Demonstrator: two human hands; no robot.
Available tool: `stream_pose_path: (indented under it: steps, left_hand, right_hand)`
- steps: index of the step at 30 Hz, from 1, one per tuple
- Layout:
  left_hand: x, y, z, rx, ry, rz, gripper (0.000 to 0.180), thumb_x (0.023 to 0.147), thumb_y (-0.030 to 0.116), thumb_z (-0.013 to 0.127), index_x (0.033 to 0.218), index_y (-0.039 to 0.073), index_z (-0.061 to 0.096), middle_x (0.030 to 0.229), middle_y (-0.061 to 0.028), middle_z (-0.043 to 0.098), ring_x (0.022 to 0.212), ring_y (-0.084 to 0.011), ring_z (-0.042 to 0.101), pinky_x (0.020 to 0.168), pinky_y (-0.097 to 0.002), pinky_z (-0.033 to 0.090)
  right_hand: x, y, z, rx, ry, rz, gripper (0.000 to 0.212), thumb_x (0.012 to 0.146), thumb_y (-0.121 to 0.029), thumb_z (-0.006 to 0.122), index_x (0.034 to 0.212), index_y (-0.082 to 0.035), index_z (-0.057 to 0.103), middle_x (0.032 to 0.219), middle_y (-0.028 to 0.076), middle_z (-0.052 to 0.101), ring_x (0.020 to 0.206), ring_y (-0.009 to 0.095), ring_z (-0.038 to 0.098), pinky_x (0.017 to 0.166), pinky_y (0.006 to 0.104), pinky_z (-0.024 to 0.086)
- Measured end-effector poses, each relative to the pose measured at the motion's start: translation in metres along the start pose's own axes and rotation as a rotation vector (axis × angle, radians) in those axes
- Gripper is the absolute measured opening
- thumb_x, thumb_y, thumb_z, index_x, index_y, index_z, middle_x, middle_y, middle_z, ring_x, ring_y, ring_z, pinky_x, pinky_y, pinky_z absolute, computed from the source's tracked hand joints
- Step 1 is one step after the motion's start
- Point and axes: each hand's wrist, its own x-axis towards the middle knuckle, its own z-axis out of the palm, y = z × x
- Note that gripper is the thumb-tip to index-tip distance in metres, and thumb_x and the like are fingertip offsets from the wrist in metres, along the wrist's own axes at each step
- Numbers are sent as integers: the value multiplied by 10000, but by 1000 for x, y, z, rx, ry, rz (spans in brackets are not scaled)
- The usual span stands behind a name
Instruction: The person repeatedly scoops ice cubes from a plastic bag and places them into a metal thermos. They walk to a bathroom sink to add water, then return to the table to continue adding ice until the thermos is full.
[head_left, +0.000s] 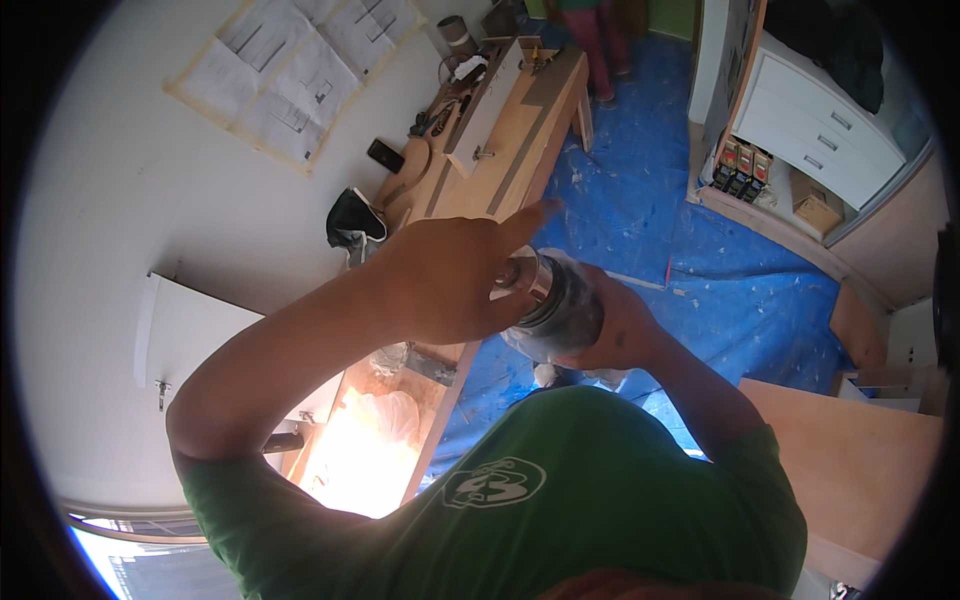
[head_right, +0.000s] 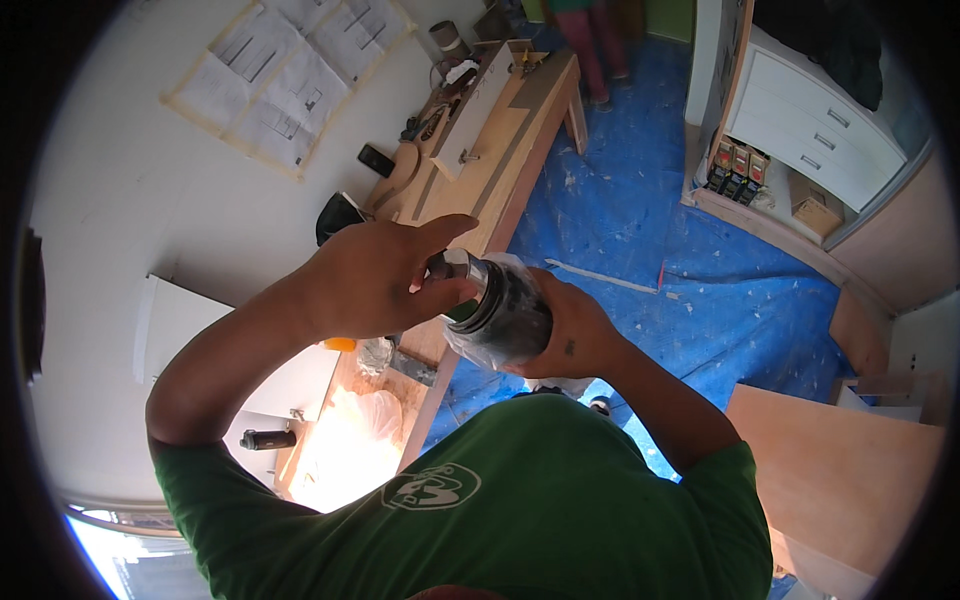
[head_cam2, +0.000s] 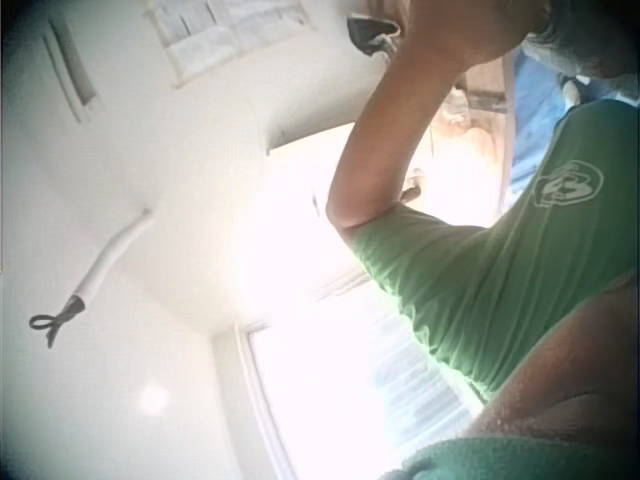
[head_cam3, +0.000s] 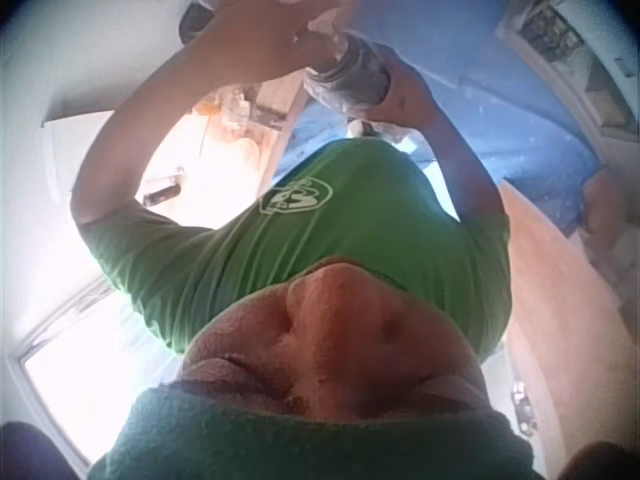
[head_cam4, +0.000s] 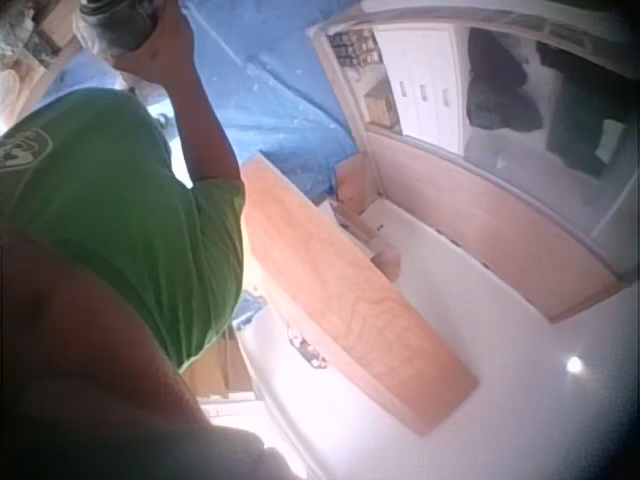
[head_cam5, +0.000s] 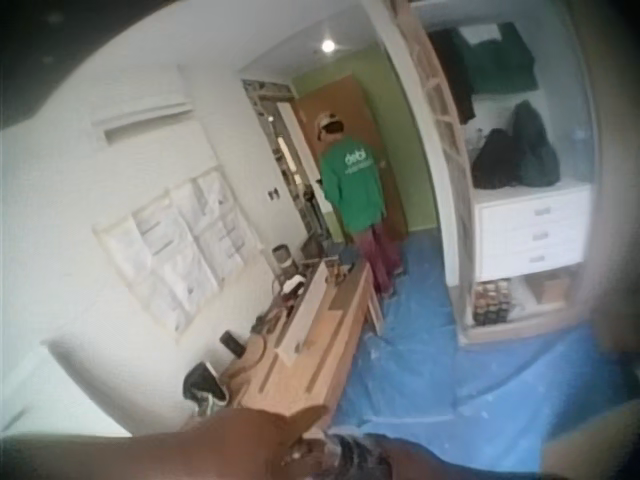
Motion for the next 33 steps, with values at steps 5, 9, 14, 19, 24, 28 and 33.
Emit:
stream_pose_path:
  steps: [5, 9, 14, 19, 24, 28, 33]
  left_hand:
    - [25, -85, -4, 89, 367, 388, 908, 788, 539, 797, 1473, 43, 464, 1204, -167, 618, 1225, -319, 572, 989, -464, 486]
    - [73, -137, -3, 363, 278, 499, 907, 713, 455, 871, 1447, 71, 500, 1257, -132, 614, 1327, -319, 502, 1163, -541, 320]
    - [113, -177, -10, 223, 334, 705, 800, 747, 530, 830, 1344, 60, 578, 1281, -110, 624, 1356, -327, 483, 1219, -565, 226]
    - [152, -182, -43, 177, 47, 387, 683, 735, 365, 866, 1280, 79, 569, 1301, -94, 612, 1354, -308, 490, 1216, -546, 256]
    - [181, -167, -53, 431, 349, 634, 609, 669, 166, 858, 1210, 137, 580, 1217, -71, 611, 1349, -260, 493, 1192, -502, 344]
    - [210, -157, -69, 442, 517, 767, 656, 701, 218, 850, 1296, 153, 580, 1223, -88, 613, 1335, -293, 511, 1190, -517, 345]
    - [211, -134, -110, 84, 236, 278, 806, 804, 583, 760, 1348, 20, 569, 1189, -168, 667, 1319, -362, 533, 1191, -568, 307]
  right_hand:
    - [61, 12, 13, -76, 24, 18, 1101, 520, -420, 918, 1427, 7, 464, 1272, 250, 618, 1169, 419, 620, 1013, 473, 479]
    - [112, 6, 13, -11, -30, 47, 1062, 529, -396, 903, 1416, 1, 474, 1261, 235, 627, 1164, 402, 627, 1002, 467, 481]
    - [164, 26, 5, 18, -36, -16, 1068, 536, -405, 903, 1422, -7, 460, 1253, 226, 629, 1153, 406, 628, 994, 466, 486]
    - [217, 60, -19, 110, -111, -3, 1083, 540, -418, 913, 1430, -7, 453, 1253, 224, 631, 1160, 386, 632, 1009, 448, 484]
    - [275, 99, -82, 378, -540, -69, 1083, 510, -352, 950, 1421, -12, 473, 1258, 168, 646, 1168, 297, 634, 1025, 416, 485]
    - [313, 113, -124, 591, -848, -83, 1095, 495, -297, 962, 1430, -1, 476, 1275, 150, 641, 1173, 265, 624, 1043, 407, 480]
    - [329, 122, -147, 610, -883, -94, 1090, 505, -270, 952, 1444, 8, 476, 1293, 179, 625, 1188, 273, 624, 1050, 402, 479]
